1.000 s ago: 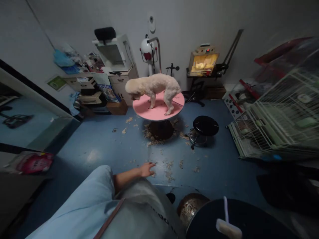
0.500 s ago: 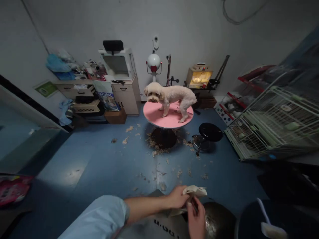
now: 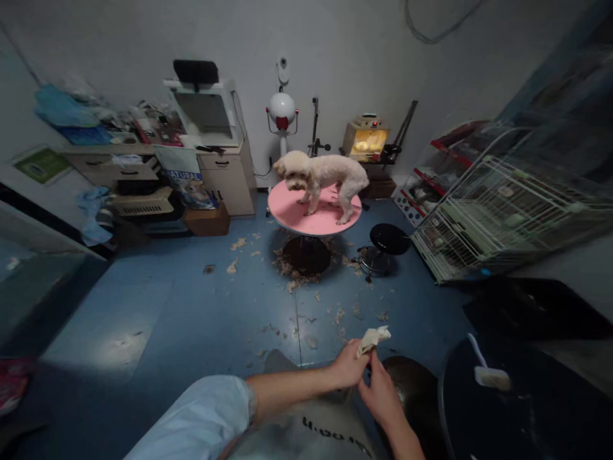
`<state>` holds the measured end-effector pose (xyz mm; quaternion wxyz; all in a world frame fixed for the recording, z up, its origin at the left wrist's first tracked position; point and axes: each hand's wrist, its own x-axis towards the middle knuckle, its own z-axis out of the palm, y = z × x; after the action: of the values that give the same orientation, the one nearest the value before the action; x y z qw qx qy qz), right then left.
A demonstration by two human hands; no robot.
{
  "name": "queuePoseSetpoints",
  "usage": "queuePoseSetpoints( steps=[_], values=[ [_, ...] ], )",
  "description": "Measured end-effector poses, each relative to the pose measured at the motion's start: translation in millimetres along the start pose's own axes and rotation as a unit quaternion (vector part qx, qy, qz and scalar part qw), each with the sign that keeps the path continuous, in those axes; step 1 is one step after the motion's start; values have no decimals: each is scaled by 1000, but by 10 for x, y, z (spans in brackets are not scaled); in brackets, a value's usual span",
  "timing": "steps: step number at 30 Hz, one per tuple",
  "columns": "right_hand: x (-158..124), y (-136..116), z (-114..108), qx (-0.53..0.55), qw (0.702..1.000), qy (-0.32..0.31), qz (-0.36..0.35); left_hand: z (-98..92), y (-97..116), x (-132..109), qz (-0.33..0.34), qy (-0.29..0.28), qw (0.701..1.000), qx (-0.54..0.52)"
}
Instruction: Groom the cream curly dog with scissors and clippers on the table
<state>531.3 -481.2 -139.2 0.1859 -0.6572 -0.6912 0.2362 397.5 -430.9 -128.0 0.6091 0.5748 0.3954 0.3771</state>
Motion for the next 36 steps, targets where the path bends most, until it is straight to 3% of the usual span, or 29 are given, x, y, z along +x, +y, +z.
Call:
queuePoseSetpoints(
  steps=[3, 6, 8, 12, 15, 18, 20, 23, 26, 28, 31, 33, 36],
  values=[
    [-89, 151, -150, -2, 1000, 6, 28, 97, 54, 17, -33, 36, 998, -39],
    [-134, 259, -324, -47, 986, 138, 78, 175, 114, 67, -47, 34, 994, -94],
    [-135, 265, -411, -116, 965, 227, 55, 225, 124, 107, -46, 35, 992, -115],
    [-86, 268, -485, -233, 933, 273, 36, 332, 103, 182, -55, 4, 989, -141],
    [-34, 384, -477, -204, 952, 222, -45, 402, 103, 227, -60, -16, 984, -169],
    [-30, 499, -450, -105, 970, 157, -153, 433, 116, 260, -78, 11, 978, -191],
    [-63, 518, -448, -43, 975, 152, -158, 428, 126, 278, -98, 26, 980, -174],
    [-125, 479, -486, 42, 986, 122, -109, 399, 143, 302, -116, 45, 984, -131],
    [-134, 422, -525, 90, 994, 58, 9, 392, 161, 312, -100, 59, 986, -117],
    [-100, 383, -525, 61, 995, 28, 72, 417, 165, 302, -64, 55, 991, -102],
    [-29, 313, -508, -27, 996, 11, 90, 485, 151, 286, -19, 20, 998, -61],
    [-6, 270, -518, -66, 993, 4, 98, 531, 131, 296, -17, 4, 999, -46],
    [-62, 240, -595, -61, 988, 31, 141, 590, 111, 327, -38, 35, 996, -78]
  ],
)
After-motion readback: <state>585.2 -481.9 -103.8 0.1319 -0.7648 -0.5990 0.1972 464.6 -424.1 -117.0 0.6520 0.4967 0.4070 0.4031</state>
